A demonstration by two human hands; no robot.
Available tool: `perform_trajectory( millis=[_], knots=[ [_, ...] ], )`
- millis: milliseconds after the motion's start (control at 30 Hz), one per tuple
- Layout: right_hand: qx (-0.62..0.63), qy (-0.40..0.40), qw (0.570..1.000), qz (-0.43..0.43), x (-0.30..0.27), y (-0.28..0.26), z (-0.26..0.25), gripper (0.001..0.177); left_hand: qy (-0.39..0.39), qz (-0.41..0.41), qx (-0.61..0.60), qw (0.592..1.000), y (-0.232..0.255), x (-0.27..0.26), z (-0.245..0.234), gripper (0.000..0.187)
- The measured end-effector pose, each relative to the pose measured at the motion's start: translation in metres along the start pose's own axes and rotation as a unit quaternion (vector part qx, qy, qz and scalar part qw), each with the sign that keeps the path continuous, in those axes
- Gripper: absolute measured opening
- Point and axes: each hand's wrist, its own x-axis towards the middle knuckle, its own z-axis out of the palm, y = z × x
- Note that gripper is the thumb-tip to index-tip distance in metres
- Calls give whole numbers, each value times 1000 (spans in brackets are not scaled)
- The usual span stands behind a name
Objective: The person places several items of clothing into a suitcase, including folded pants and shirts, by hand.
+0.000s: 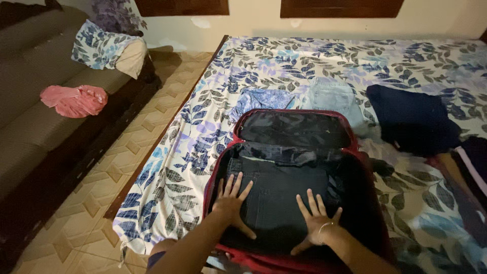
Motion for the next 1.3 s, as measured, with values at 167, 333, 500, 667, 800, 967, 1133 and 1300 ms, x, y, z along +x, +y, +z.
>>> perform_trajectory(
  millis=[167, 333, 500, 667, 800, 967, 1133, 1300],
  knots=[
    [21, -25, 999, -17, 23, 5, 8, 175, -6, 12, -13, 1000, -4, 2, 7, 179],
    [15, -13, 1000, -18, 29, 5, 13, 173, -33, 5, -16, 999, -2, 9, 5, 179],
    [19, -21, 1000, 4, 12, -4, 1, 174, -18, -5, -8, 1000, 2, 2, -7, 179],
    [88, 63, 994, 25, 15, -16, -11, 140, 27, -14, -22, 999, 16, 10, -23, 143],
    [112, 229, 967, 4, 29, -24, -18, 129, 244, -1, -85, 966, 20, 37, -10, 104],
    [123, 247, 961, 12, 51, -29, -22, 118, 320, -12, -81, 944, 2, 52, 24, 102],
    [92, 233, 968, 27, 54, -24, -4, 123, 275, -32, -125, 953, -1, 49, 22, 103],
    [109, 265, 958, 10, 57, -23, -5, 123, 202, -58, -151, 966, 1, 52, 20, 104]
  ],
)
